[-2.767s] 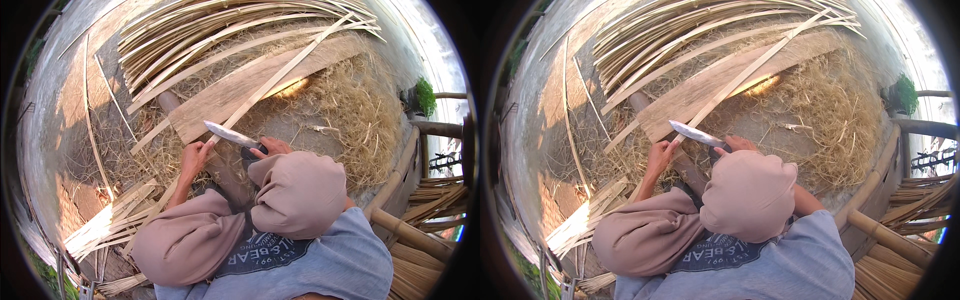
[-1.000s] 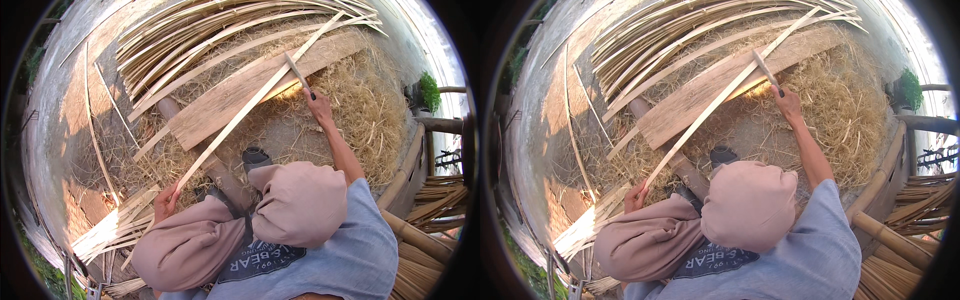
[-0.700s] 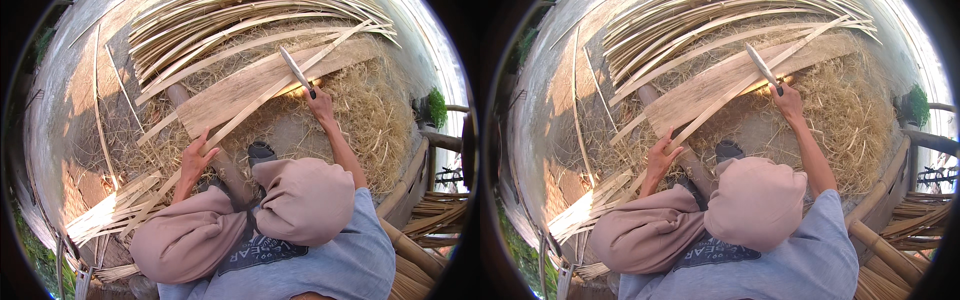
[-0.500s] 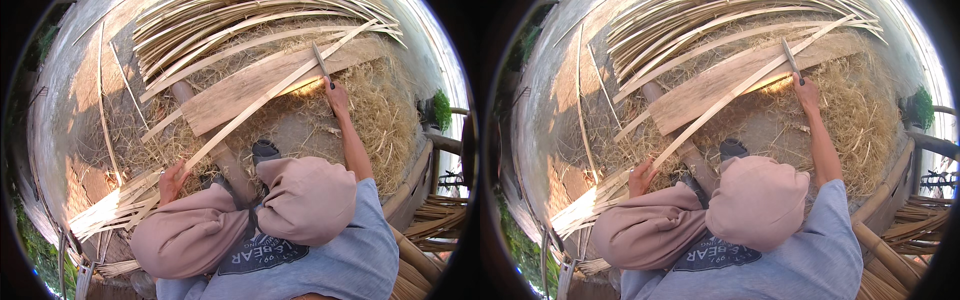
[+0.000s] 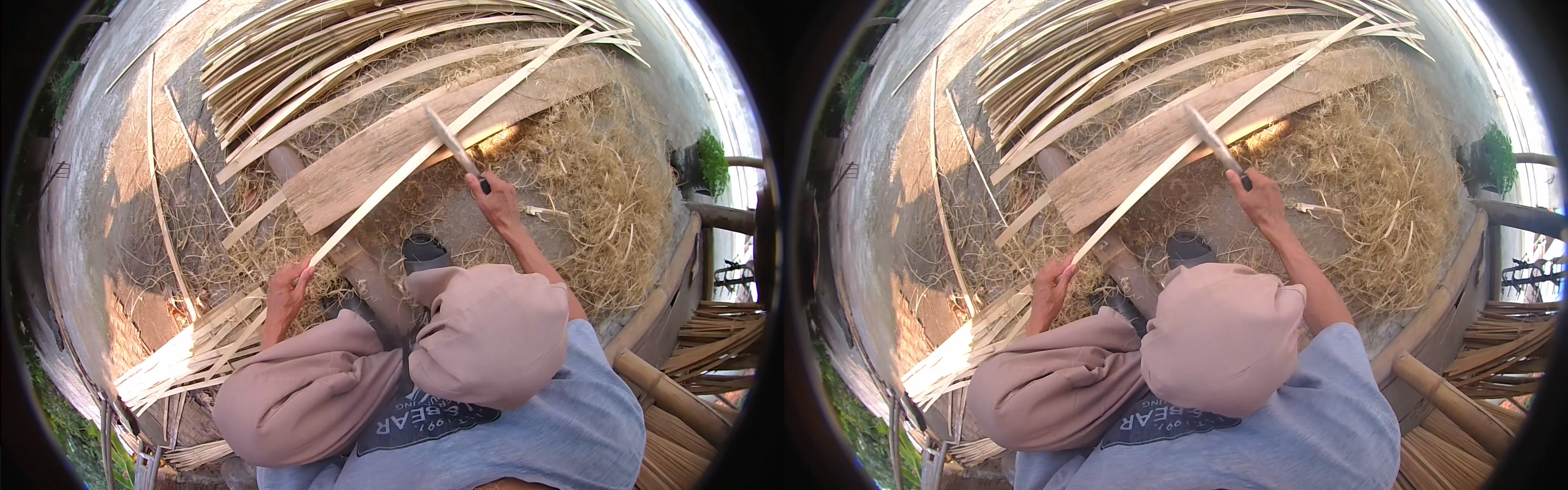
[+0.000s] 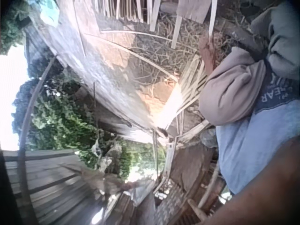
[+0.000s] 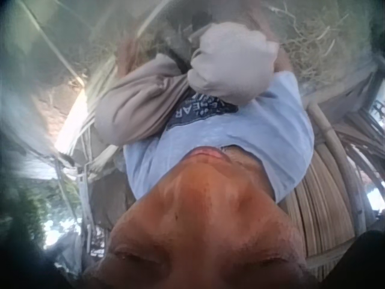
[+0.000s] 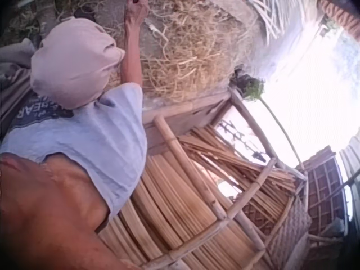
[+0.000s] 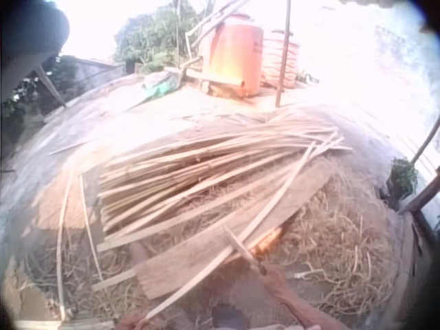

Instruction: The person sits on the ground and uses a knife to split long bamboo strips into thinner slats. They repeatedly position each strip on a wooden board and strike it with the knife to separate the layers, then place the finished slats aside.

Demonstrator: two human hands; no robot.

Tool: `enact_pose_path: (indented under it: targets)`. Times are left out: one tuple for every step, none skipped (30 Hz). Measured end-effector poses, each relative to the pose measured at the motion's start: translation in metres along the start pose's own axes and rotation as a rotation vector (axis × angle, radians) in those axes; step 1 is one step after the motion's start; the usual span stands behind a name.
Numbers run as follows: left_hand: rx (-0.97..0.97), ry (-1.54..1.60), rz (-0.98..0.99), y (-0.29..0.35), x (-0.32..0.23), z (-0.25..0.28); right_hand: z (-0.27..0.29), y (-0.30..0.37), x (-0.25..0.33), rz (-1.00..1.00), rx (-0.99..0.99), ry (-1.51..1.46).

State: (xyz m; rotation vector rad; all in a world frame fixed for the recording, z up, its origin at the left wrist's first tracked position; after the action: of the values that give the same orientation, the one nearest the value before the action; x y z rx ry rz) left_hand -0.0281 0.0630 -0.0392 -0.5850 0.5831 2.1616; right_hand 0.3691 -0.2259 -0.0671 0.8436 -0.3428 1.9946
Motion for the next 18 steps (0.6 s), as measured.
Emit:
enact_pose_path:
  targets:
    - [-0.007, 0.029, -0.031, 0.010, 0.008, 0.004, 0.038, -0.031, -0.040, -0.136, -0.148, 0.026]
    - [-0.019, 0.058, -0.058, 0.019, 0.016, 0.007, 0.078, -0.051, -0.069, -0.191, -0.356, 0.092]
    - [-0.039, 0.084, -0.086, 0.020, 0.018, 0.010, 0.101, -0.071, -0.089, -0.234, -0.369, 0.027]
    - [0.155, 0.053, 0.028, 0.011, 0.020, 0.003, 0.113, -0.082, -0.100, -0.276, -0.377, -0.038]
    - [0.361, 0.026, 0.150, 0.002, 0.018, -0.007, 0.111, -0.081, -0.094, -0.240, -0.320, 0.021]
    - [0.558, -0.012, 0.301, 0.005, 0.015, -0.010, 0.097, -0.080, -0.073, -0.196, -0.235, 0.061]
    - [0.607, 0.248, 0.359, -0.007, 0.000, -0.025, 0.083, -0.076, -0.053, -0.153, -0.171, 0.102]
    - [0.649, 0.505, 0.396, -0.025, -0.027, -0.042, 0.057, -0.067, -0.044, -0.097, -0.138, 0.054]
    - [0.718, 0.541, 0.374, -0.045, -0.054, -0.057, 0.029, -0.051, -0.039, -0.146, -0.081, -0.076]
    - [0.761, 0.580, 0.374, -0.053, -0.070, -0.063, 0.002, -0.031, -0.001, -0.106, 0.035, -0.102]
    - [0.615, 0.430, 0.290, -0.063, -0.073, -0.064, -0.018, -0.006, 0.034, -0.075, 0.139, -0.127]
    - [0.479, 0.281, 0.215, -0.066, -0.072, -0.068, -0.034, 0.023, 0.063, 0.063, 0.207, -0.090]
    - [0.355, 0.128, 0.126, -0.071, -0.070, -0.072, -0.045, 0.048, 0.078, 0.187, 0.263, -0.053]
    - [0.164, 0.083, 0.012, -0.064, -0.073, -0.061, -0.046, 0.059, 0.083, 0.265, 0.238, -0.007]
    - [0.111, -0.005, 0.027, -0.056, -0.066, -0.054, -0.048, 0.067, 0.086, 0.346, 0.216, 0.037]
    - [0.060, -0.084, 0.043, -0.048, -0.062, -0.047, -0.045, 0.072, 0.088, 0.425, 0.196, 0.090]
    - [0.023, -0.161, 0.040, -0.046, -0.060, -0.044, -0.023, 0.049, 0.066, 0.225, 0.172, 0.075]
    - [0.030, -0.153, 0.011, -0.046, -0.055, -0.047, 0.005, 0.016, 0.039, 0.025, 0.148, 0.059]
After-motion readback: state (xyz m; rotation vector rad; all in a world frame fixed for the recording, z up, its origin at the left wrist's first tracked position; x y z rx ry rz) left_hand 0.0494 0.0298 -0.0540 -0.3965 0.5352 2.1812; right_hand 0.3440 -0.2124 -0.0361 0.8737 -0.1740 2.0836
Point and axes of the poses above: each hand's wrist, its own y-axis away from the middle knuckle, its own z-axis out of the back of the hand, x = y × z, the point moved 6 cm from there along -y, towards the middle knuckle, and after that the axes turned 6 degrees about -y, right-handed, at the moved point
